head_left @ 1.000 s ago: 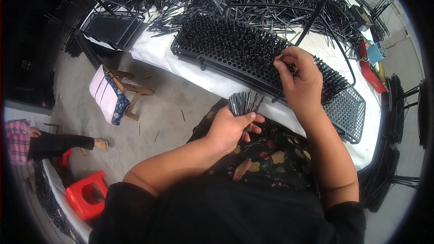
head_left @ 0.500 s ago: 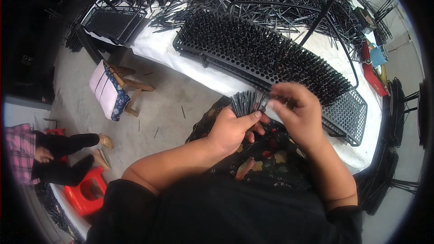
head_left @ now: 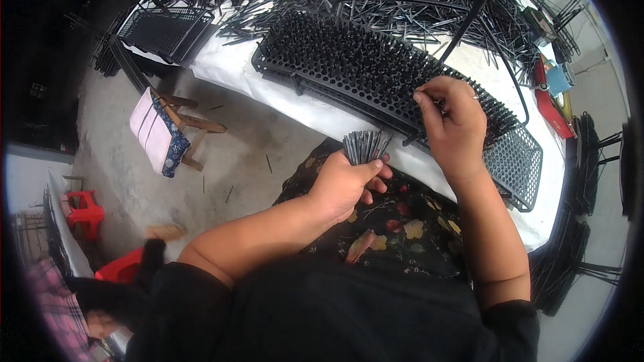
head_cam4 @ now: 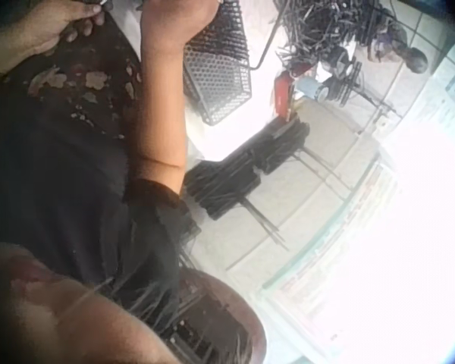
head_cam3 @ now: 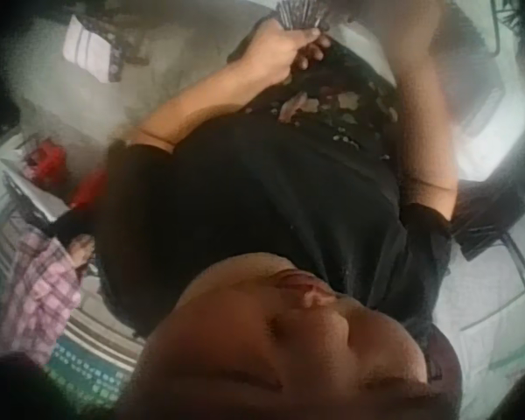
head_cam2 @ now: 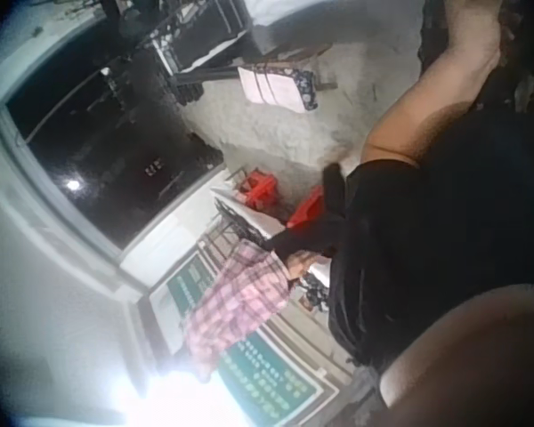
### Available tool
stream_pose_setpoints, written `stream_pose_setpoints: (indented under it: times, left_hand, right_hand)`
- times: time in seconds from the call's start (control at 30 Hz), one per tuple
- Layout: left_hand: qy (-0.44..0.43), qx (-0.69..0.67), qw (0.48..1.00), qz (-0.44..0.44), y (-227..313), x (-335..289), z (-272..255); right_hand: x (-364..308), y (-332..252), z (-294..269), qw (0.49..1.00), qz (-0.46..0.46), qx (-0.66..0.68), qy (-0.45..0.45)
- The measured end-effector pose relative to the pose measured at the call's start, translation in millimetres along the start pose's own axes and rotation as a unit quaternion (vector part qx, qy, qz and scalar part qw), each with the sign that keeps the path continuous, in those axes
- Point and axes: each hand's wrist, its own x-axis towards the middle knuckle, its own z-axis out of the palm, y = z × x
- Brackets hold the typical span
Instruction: The person holds plastic pins and inserts them into the holes of a perforated rack by hand, gathers more pins from a pile on the table, and inserts pins into the rack.
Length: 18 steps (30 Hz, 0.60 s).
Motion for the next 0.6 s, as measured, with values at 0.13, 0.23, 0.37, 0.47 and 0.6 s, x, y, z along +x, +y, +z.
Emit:
stream_pose_setpoints:
  times: [0.13, 0.23, 0.37, 0.47, 0.6]
  left_hand:
    - [-0.004, -0.009, 1.0, 0.0, 0.6, -1.0, -2.3]
    - [-0.002, -0.013, 1.0, 0.002, -2.5, 0.0, -3.4]
    - [-0.008, -0.011, 1.0, 0.005, -2.9, 2.0, -2.0]
    - [-0.004, -0.016, 1.0, 0.025, -3.5, 1.6, -3.5]
    - [-0.044, -0.023, 0.995, 0.083, -3.4, -6.3, -6.0]
  right_hand:
    - [-0.1, 5.8, 4.4, 0.991, -0.118, -0.056, -0.008]
    - [-3.4, 1.3, 5.3, 0.994, -0.093, -0.061, -0.005]
    - [-2.4, -0.5, 10.5, 0.989, -0.119, -0.075, -0.045]
    - [-3.2, -14.7, 10.1, 0.993, -0.108, -0.039, -0.026]
    - [-31.7, -31.4, 4.1, 0.924, 0.238, 0.257, -0.151]
